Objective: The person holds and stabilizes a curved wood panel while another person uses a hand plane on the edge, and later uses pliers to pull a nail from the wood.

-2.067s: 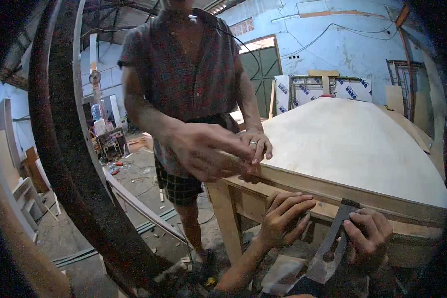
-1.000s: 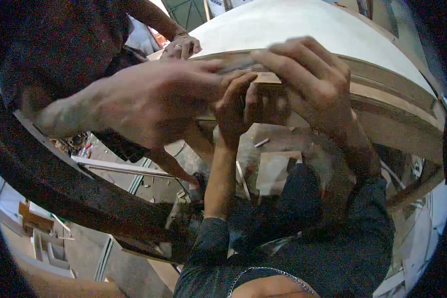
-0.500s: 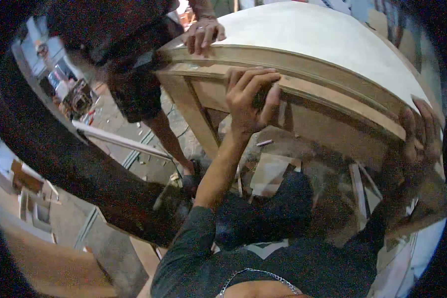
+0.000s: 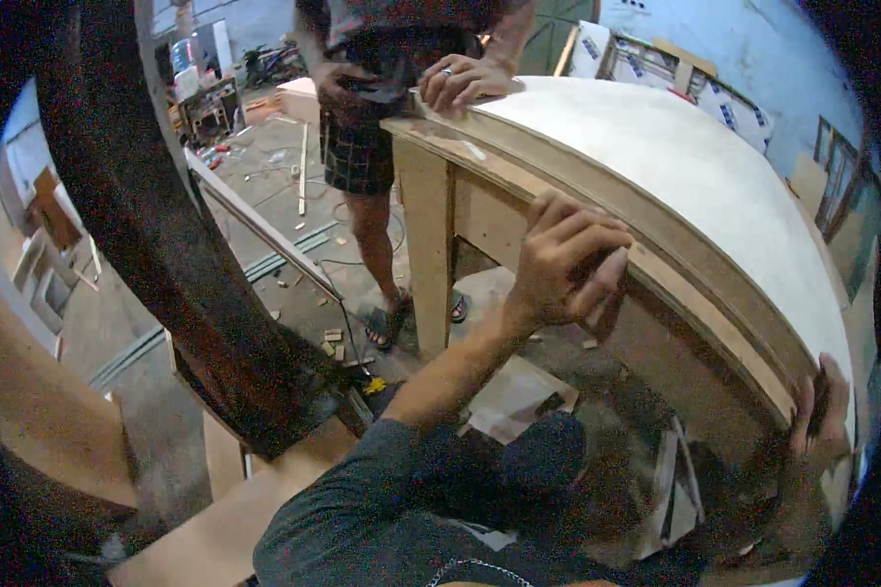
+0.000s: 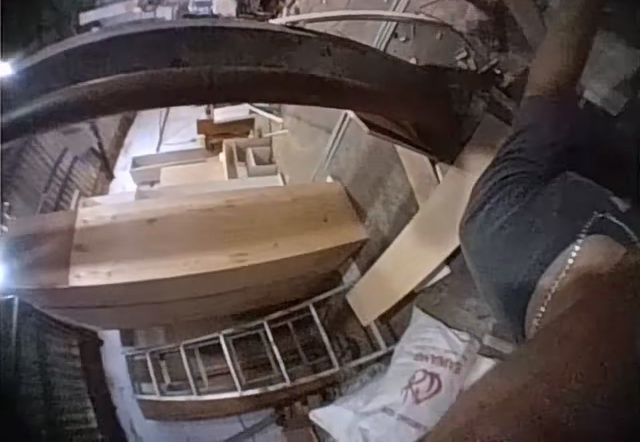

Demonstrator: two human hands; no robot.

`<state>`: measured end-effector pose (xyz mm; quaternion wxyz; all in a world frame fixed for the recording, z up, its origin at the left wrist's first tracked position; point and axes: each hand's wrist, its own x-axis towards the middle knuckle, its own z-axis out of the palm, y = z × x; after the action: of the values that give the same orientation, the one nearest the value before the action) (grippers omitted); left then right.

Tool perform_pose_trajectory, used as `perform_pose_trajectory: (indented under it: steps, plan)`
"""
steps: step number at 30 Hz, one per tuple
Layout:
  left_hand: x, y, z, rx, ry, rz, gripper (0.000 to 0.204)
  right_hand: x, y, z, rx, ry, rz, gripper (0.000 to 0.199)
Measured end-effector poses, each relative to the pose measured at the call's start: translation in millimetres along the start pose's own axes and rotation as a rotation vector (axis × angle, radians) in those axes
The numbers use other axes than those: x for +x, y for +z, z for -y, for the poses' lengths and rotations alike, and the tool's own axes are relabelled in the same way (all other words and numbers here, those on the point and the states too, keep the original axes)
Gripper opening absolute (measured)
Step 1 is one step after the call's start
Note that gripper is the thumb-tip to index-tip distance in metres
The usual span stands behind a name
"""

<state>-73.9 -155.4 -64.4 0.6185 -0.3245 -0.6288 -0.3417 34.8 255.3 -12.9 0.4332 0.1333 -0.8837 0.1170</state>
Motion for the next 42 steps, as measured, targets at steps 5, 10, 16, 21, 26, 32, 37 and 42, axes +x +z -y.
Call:
perform_pose_trajectory:
  steps: [5, 10, 16, 21, 26, 32, 37, 42]
  plan:
    - [-5, -1, -2, -0.056, -0.055, 0.007, 0.015, -1, -3, -3, -0.008, 0.025, 0.036, 0.035]
    - [-9, -4, -1, -0.09, -0.052, 0.038, 0.016, -3, -3, -12, -0.093, -0.021, 0.018, 0.035]
    - [-9, -5, 2, -0.146, -0.043, 0.058, 0.02, -4, -3, -11, 0.026, 0.117, 0.031, 0.034]
    - [-7, -7, 1, -0.148, -0.045, 0.086, 0.022, -2, -11, -3, -0.118, 0.049, 0.056, 0.036]
    - [-9, -6, 2, -0.147, -0.041, 0.095, 0.024, -3, -12, -8, -0.082, 0.095, 0.063, 0.035]
    - [-13, -5, 8, -0.139, -0.018, 0.083, 0.027, -6, -10, -21, -0.076, 0.052, 0.078, 0.038]
    - [-15, -2, 11, -0.146, -0.006, 0.055, 0.03, -7, -15, -20, -0.169, 0.046, 0.153, 0.04]
    - [-16, -1, 13, -0.136, 0.006, 0.049, 0.03, 1, -13, 5, -0.1, 0.129, 0.158, 0.043]
